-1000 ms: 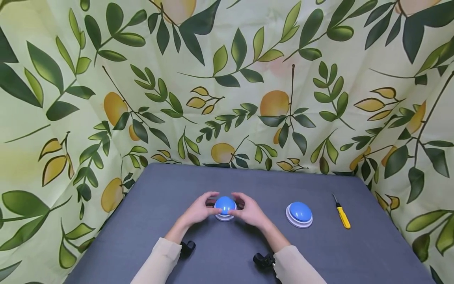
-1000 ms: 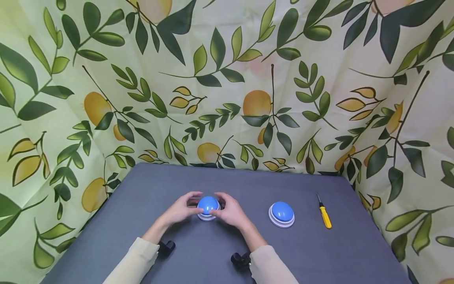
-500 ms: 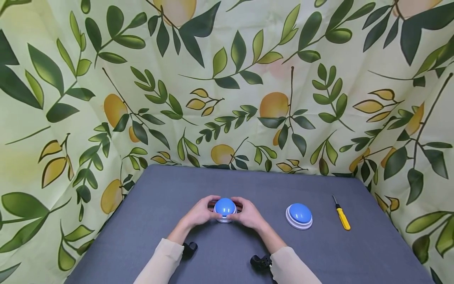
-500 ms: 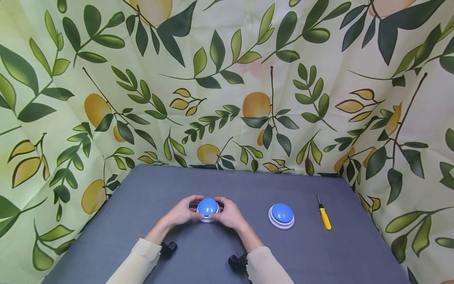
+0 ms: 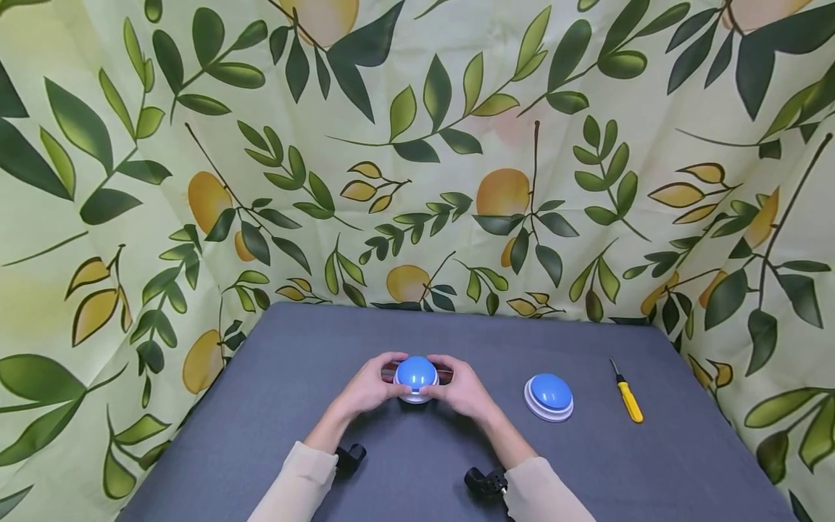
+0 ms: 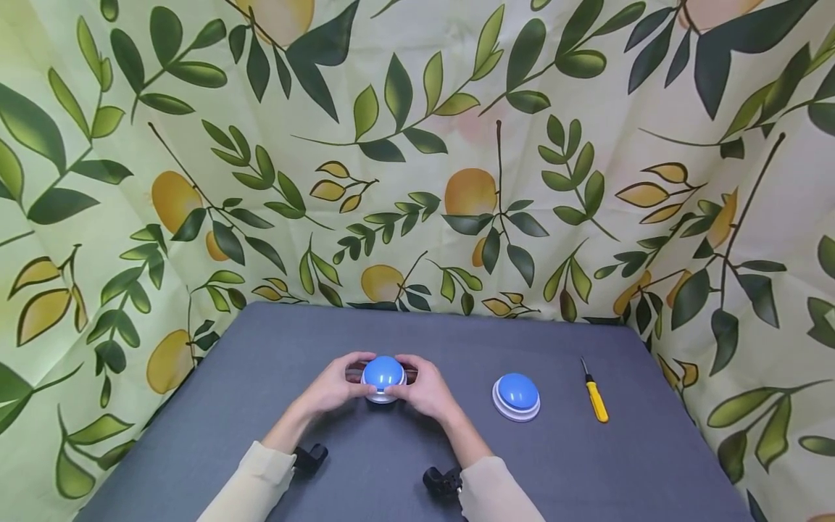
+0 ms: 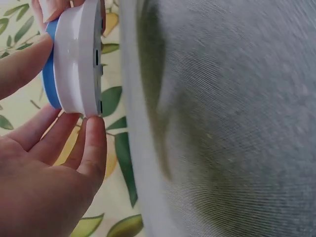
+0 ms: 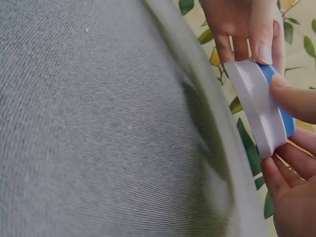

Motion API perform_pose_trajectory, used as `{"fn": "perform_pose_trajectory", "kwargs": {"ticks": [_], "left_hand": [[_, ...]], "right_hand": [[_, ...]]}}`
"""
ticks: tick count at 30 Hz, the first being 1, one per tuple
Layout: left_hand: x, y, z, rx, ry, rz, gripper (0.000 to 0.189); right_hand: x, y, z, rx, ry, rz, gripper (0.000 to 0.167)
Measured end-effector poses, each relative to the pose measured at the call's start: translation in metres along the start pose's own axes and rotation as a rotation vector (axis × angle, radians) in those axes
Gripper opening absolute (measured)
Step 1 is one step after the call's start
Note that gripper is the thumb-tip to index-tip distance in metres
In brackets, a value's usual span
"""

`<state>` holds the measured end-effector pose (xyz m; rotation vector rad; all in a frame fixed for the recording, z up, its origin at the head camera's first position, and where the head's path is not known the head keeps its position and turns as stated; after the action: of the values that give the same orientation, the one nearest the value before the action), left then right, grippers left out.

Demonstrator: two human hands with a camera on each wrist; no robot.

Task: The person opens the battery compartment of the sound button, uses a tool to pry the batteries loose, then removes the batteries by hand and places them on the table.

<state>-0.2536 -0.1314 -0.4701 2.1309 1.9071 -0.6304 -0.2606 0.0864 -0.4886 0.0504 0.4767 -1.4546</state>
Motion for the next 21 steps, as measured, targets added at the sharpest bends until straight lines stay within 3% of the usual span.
{"fn": "perform_pose_trajectory", "kwargs": {"ticks": [11, 21], "left_hand": [[0.003, 0.009, -0.016, 0.09, 0.047, -0.001, 0.06], [0.012, 0.012, -0.032, 0.165, 0.074, 0.013, 0.059]], "right_hand": [[-0.02, 0.013, 0.014, -0.018, 0.01, -0.033, 0.061], [-0.041, 0.025, 0.023, -0.089, 0.046, -0.063, 0.059]]}}
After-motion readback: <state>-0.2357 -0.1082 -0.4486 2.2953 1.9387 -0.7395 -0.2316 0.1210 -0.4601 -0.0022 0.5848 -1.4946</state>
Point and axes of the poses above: each hand's wrist, its own y-axis away from the middle knuckle, its own x-axis out of the palm, z = x × y, the point moved 1 cm from there along -y, towards the middle knuckle, and after that the axes turned 12 degrees about -z, right-handed, at the moved point
